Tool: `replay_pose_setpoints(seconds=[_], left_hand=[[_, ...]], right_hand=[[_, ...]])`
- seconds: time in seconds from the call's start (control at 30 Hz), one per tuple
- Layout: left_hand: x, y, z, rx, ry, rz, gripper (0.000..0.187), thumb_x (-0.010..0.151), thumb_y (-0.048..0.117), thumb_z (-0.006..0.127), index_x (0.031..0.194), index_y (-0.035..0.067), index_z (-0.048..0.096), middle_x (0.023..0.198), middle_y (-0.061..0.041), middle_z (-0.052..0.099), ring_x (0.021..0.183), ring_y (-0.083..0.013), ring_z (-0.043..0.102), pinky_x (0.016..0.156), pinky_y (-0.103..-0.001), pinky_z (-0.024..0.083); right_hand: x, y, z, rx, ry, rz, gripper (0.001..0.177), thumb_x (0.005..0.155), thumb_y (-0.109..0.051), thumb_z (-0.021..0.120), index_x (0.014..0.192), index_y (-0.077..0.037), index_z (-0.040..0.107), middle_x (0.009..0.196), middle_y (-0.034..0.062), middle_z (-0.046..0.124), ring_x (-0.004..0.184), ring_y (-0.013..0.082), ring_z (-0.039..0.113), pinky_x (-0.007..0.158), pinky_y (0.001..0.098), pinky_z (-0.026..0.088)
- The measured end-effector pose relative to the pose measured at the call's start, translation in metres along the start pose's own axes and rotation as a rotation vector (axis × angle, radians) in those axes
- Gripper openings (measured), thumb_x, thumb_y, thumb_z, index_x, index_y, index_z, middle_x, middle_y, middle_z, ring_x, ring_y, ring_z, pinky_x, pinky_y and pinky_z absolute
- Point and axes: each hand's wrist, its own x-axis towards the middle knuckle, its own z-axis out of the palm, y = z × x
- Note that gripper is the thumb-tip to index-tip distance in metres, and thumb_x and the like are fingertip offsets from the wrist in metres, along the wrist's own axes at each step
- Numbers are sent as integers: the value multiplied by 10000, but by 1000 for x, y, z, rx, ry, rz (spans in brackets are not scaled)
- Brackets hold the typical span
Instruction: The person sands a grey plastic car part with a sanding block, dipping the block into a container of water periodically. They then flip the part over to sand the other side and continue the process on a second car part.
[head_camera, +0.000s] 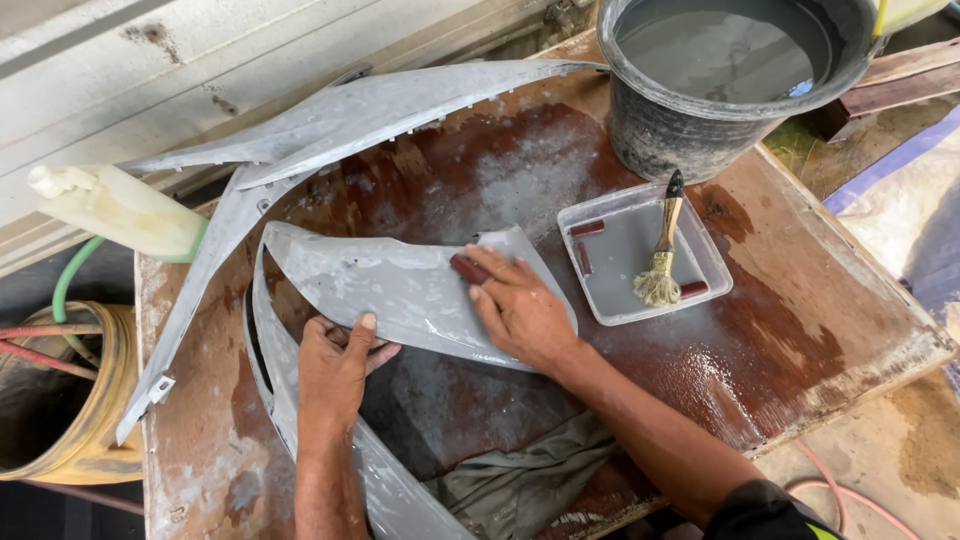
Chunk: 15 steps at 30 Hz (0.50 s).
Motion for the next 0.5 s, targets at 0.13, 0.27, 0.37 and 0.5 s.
replay_pose_setpoints(seconds=[0.13,0.27,0.37,0.5], left_hand=[[0,-2,1,-52,18,-8,476,991,118,650,1244,-174,372,950,-228,511,890,-312,654,865,-556,680],[1,-3,0,-28,10,-8,477,1000,128,642,1244,-176,367,961,-250,511,915,-336,659,866,-574,674],[-1,1,2,-29,2,-10,478,1004,136,635,1247,-174,362,967,-245,502,919,-329,654,871,-567,677],[-1,1,3,-45,27,-18,495,984,119,662,1251,-176,367,954,-230,502,888,-315,657,852,-553,684]], right_hand=[[6,46,20,-66,16,204,377,1049,-235,452,917,-55,756,1437,131,616,1289,394,590,1075,612,440],[11,29,10,-69,41,167,361,1032,-240,468,1011,-20,754,1465,123,593,1298,399,567,1073,594,437],[11,21,6,-4,-19,113,364,1032,-254,466,1023,-55,770,1475,102,590,1316,398,561,1079,639,408],[15,46,9,-75,70,184,376,1042,-235,456,941,-11,741,1431,150,621,1267,428,594,1018,658,445]])
